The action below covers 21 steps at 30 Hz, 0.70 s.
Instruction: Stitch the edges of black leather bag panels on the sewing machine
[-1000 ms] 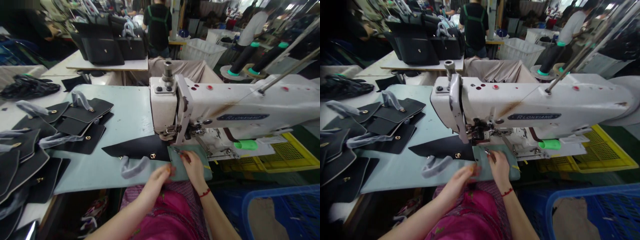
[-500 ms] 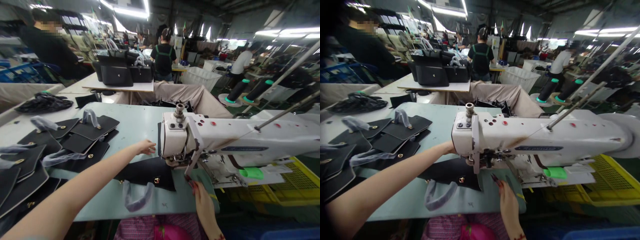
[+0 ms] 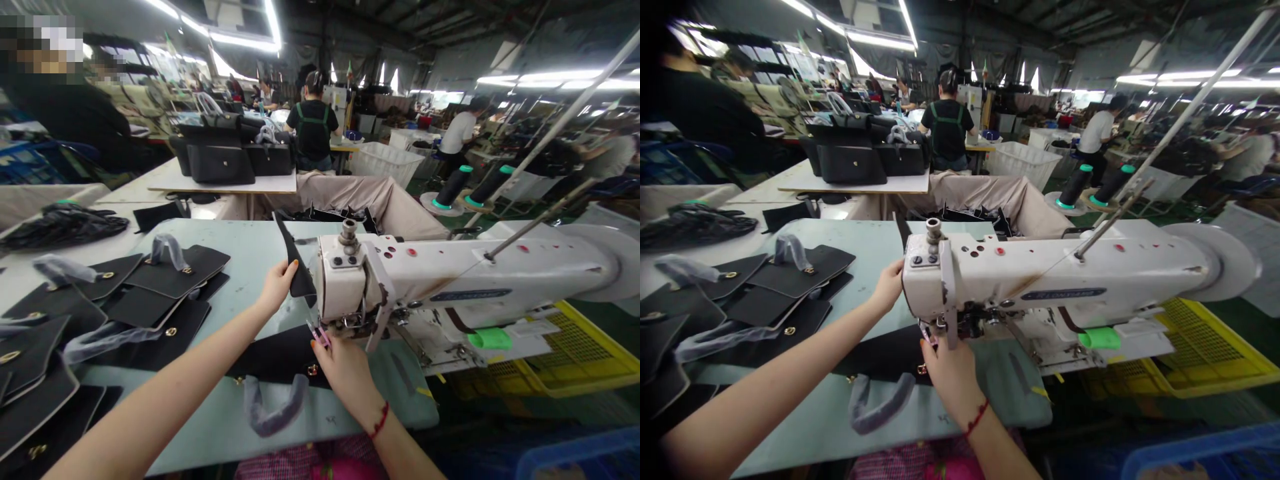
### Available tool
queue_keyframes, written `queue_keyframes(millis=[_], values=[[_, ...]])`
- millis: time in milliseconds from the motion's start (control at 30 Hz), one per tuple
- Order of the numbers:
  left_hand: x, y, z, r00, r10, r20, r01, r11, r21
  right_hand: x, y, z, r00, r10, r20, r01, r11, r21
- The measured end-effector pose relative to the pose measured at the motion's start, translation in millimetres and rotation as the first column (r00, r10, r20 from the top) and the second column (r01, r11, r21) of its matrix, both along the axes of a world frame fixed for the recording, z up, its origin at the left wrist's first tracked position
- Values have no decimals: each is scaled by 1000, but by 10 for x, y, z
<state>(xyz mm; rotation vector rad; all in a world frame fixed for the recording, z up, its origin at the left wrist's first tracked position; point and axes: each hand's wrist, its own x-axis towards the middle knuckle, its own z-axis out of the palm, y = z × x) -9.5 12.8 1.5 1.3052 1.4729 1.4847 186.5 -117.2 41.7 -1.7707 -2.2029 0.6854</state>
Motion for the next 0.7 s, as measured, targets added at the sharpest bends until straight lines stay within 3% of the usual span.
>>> queue_keyframes(millis=[167, 333, 533, 700], values=[[-119, -155, 148, 985, 125, -117, -107, 983, 147, -212, 134, 45, 1000, 18, 12, -19, 1000, 24], [22, -46, 190, 973, 167, -162, -120, 956, 266, -113, 2, 87, 1000, -11, -24, 11, 1000, -18], [178, -50, 232, 970, 195, -148, -142, 942, 305, -84, 50, 82, 1000, 4, -17, -4, 1000, 7], [143, -4, 395, 979, 151, -134, -108, 952, 287, -106, -2, -12, 981, 59, -185, -78, 993, -94]])
